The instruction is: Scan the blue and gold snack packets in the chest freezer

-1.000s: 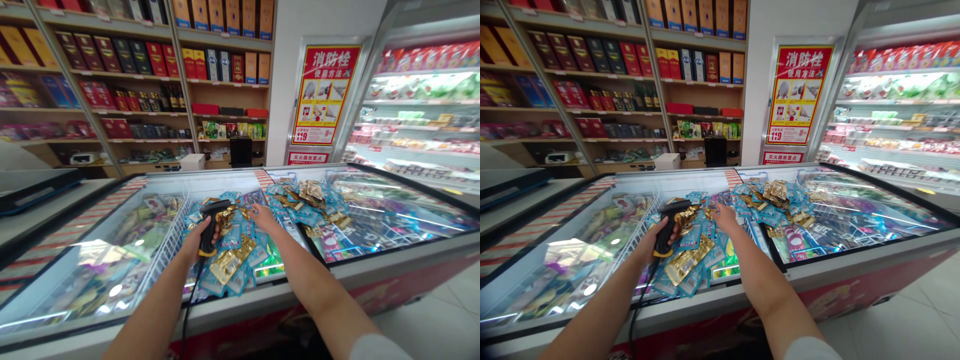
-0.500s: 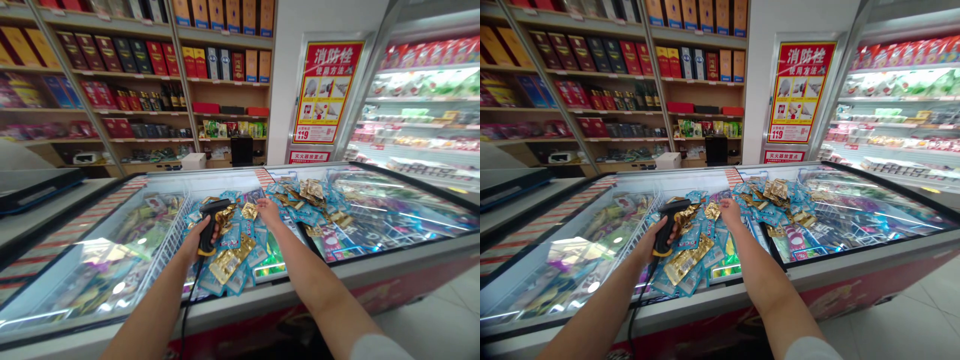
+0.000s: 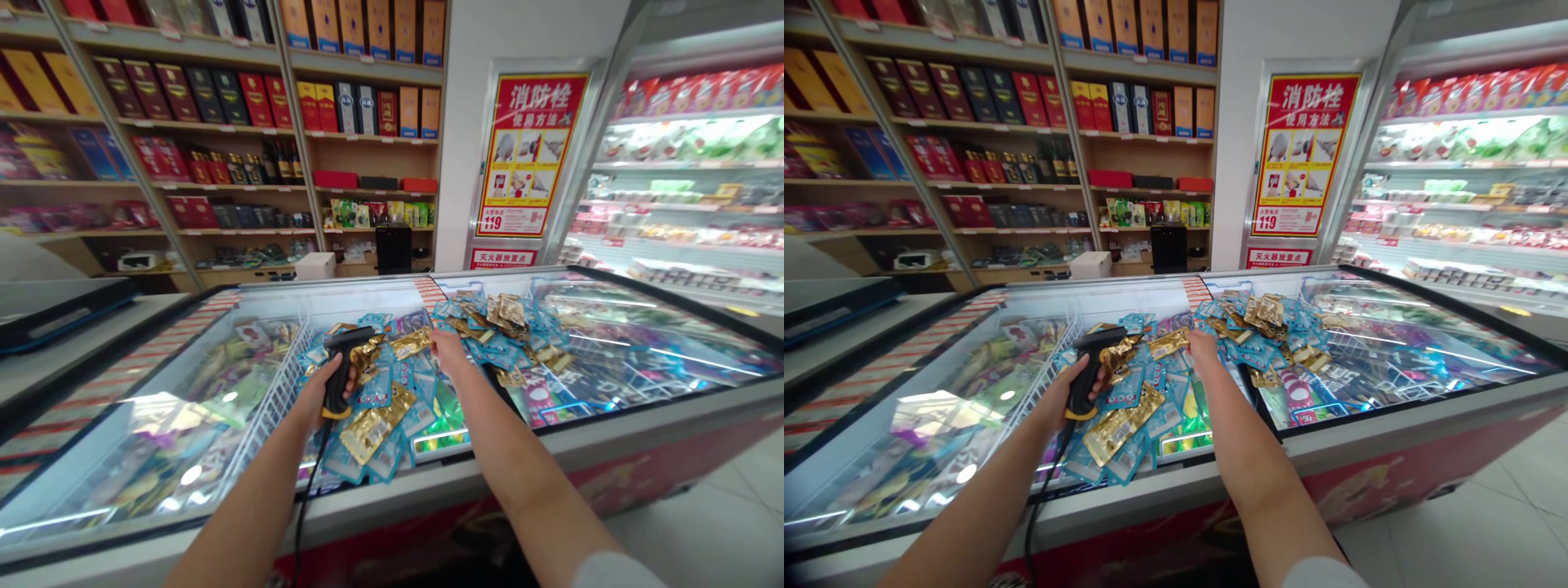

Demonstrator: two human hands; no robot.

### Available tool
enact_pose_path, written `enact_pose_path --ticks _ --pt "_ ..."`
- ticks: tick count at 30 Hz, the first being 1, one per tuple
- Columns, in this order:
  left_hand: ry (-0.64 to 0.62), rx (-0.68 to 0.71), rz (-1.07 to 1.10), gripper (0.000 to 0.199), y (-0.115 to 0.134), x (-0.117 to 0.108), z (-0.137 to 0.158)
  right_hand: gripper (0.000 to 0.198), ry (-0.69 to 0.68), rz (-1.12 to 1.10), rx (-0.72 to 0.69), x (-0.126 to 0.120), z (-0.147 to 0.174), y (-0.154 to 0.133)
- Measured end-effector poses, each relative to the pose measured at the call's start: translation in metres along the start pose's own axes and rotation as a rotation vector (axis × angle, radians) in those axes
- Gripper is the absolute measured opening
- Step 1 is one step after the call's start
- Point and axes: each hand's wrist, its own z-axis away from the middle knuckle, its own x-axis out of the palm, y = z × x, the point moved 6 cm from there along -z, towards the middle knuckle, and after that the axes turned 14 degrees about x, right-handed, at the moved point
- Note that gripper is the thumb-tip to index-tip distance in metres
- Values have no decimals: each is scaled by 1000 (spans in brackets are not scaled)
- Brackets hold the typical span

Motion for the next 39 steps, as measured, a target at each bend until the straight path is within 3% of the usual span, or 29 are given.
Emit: enact_pose_path --ticks 5,12,25,34,39 --pt "1 1 4 42 -3 -3 -2 14 -44 109 135 4 12 -2" --pt "7 -3 5 42 -2 -1 -1 5 190 88 -121 -8 22 -32" --pt "41 27 22 38 3 4 2 14 -23 0 -63 13 24 -19" --pt "30 12 9 41 0 2 1 13 -20 -4 -49 14 29 -21" --pt "13 0 -13 42 2 2 1 15 109 -122 -195 -3 23 -37"
